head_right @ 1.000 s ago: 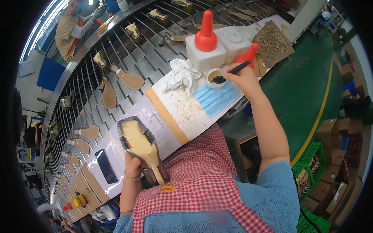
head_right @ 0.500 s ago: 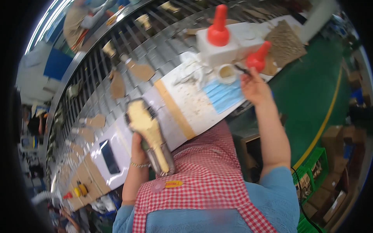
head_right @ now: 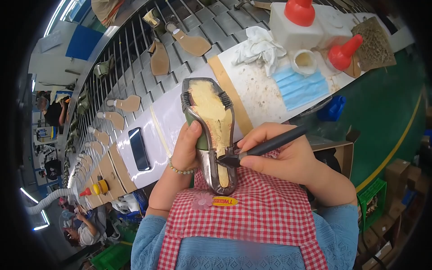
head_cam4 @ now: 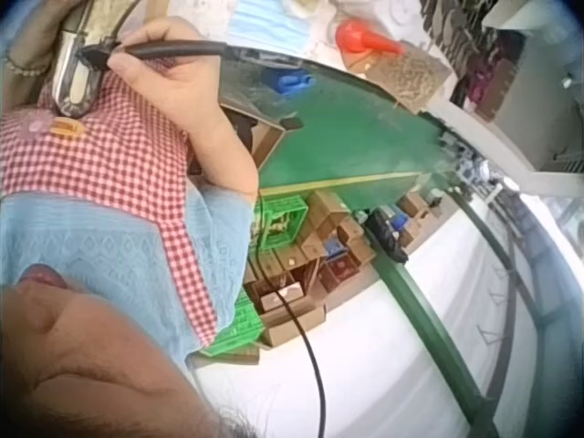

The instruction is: Applying glue or adhesive to the heel and sole area of shoes using a brush on a conveyor line.

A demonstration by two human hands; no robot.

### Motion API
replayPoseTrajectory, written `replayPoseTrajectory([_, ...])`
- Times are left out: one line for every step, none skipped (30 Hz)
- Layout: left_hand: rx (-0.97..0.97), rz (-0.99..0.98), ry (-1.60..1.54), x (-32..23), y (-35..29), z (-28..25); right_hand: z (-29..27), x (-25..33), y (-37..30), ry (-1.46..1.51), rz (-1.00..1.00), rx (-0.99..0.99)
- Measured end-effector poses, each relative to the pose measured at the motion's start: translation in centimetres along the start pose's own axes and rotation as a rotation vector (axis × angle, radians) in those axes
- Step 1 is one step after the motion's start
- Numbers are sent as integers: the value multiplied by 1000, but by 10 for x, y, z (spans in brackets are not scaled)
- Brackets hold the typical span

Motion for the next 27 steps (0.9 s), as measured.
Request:
replayPoseTrajectory([-2, -5, -1, -1, -2, 0, 5, 0, 1, -10, 0, 20])
replayPoseTrajectory([-3, -5, 13, -2, -3, 0, 8, 0, 1, -8, 5, 18])
replayPoseTrajectory([-3, -6, 27, -1, -4, -1, 9, 0, 1, -64, -9, 4])
replayPoseTrajectory([-5, -9, 25, 0, -5, -2, 10, 1, 0, -120, -23, -9])
replayPoseTrajectory([-6, -5, 20, 1, -6, -2, 12, 0, 0, -120, -19, -10])
replayPoseTrajectory([-6, -1, 15, 2, -6, -2, 11, 5, 0, -233, -153, -47])
replayPoseTrajectory([-7, -3, 14, 2, -7, -2, 12, 9, 0, -345, -288, -83])
replayPoseTrajectory([-5, -5, 16, 2, -8, -2, 12, 11, 0, -345, -285, -83])
replayPoseTrajectory([-3, -7, 18, 2, -9, -2, 15, 16, -1, -411, -356, -64])
replayPoseTrajectory([-3, -9, 17, 3, -9, -3, 17, 20, -2, -477, -428, -44])
replayPoseTrajectory([-3, -6, 18, 3, -10, -4, 19, 21, -3, -479, -419, -36])
replayPoseTrajectory([-4, -4, 20, 4, -10, -4, 19, 20, -4, -479, -417, -36])
replayPoseTrajectory([-3, -6, 19, 4, -11, -4, 19, 18, -6, -444, -393, 14])
replayPoseTrajectory([2, -12, 27, 5, -11, -4, 20, 15, -8, -408, -369, 64])
replayPoseTrajectory([6, -18, 35, 7, -12, -5, 20, 14, -10, -376, -304, 91])
replayPoseTrajectory([7, -20, 35, 7, -13, -5, 19, 14, -12, -376, -302, 90])
replayPoseTrajectory([10, -18, 39, 8, -14, -4, 19, 10, -13, -314, -183, 123])
replayPoseTrajectory([12, -17, 43, 9, -14, -4, 19, 5, -15, -251, -64, 156])
replayPoseTrajectory([13, -19, 43, 9, -15, -4, 19, 4, -15, -251, -63, 154])
replayPoseTrajectory([12, -17, 48, 8, -15, -3, 17, 4, -12, -272, -112, 94])
replayPoseTrajectory([10, -15, 53, 9, -15, -2, 15, 4, -10, -294, -160, 33])
replayPoseTrajectory([8, -17, 53, 8, -14, -3, 16, 5, -7, -293, -159, 33])
replayPoseTrajectory([8, -16, 50, 8, -13, -3, 16, 11, -5, -397, -279, -1])
replayPoseTrajectory([7, -16, 47, 8, -12, -4, 17, 16, -3, -501, -399, -35])
replayPoseTrajectory([7, -11, 48, 7, -14, -3, 19, 21, -5, -529, -424, -26])
replayPoseTrajectory([7, -7, 53, 6, -16, -3, 20, 22, -8, -529, -429, -25])
replayPoseTrajectory([6, -3, 57, 4, -18, -3, 22, 22, -10, -484, -418, 19])
Point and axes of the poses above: each hand's wrist, its own y-axis towards the middle knuckle, its own z-axis out of the palm, x = y × z, the point moved 4 cm from there along y, towards the middle knuckle, and after that the axes turned 9 degrees about -x, right-handed, at the moved point
